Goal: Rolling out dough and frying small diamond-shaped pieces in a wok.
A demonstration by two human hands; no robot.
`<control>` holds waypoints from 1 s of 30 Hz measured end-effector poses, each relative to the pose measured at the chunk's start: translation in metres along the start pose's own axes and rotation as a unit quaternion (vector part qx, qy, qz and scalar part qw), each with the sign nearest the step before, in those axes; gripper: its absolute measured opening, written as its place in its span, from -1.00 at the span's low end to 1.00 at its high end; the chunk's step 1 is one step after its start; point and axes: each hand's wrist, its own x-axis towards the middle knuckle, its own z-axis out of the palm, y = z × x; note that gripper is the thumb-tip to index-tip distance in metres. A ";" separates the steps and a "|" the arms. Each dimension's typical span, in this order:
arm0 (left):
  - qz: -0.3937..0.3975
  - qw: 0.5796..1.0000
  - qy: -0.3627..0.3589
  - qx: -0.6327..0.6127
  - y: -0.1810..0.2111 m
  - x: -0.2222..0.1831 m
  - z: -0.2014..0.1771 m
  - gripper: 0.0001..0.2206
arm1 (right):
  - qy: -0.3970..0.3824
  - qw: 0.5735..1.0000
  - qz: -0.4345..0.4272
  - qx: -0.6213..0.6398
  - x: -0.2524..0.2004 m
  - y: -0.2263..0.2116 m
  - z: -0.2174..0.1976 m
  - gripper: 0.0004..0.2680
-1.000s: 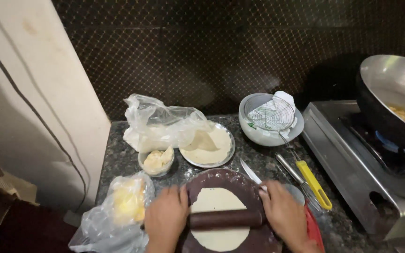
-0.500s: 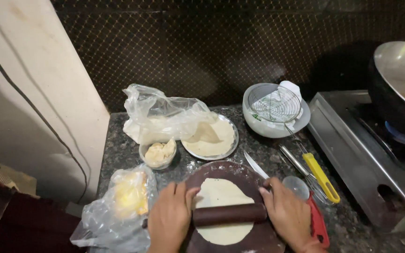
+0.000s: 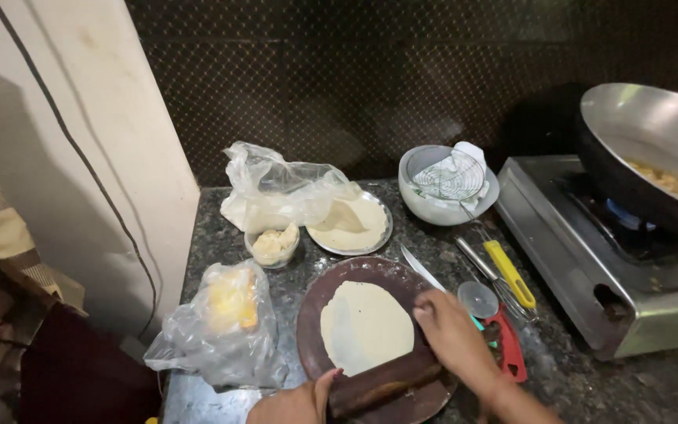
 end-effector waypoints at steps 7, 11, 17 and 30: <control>0.079 0.995 -0.061 0.019 -0.005 -0.014 0.031 -0.42 | -0.057 0.996 -0.054 0.041 0.063 -0.053 0.021 -0.70; 0.044 0.997 0.060 -0.031 -0.020 -0.026 0.068 -0.47 | -0.128 0.991 0.002 -0.038 0.068 -0.053 0.027 -0.79; 0.334 0.931 0.146 0.033 -0.044 -0.009 0.061 -0.79 | -0.168 0.969 0.002 0.179 0.070 -0.025 0.032 -0.85; 0.001 0.996 -0.091 -0.008 0.040 0.044 -0.065 -0.45 | -0.162 0.970 -0.136 0.116 0.087 -0.099 -0.070 -0.84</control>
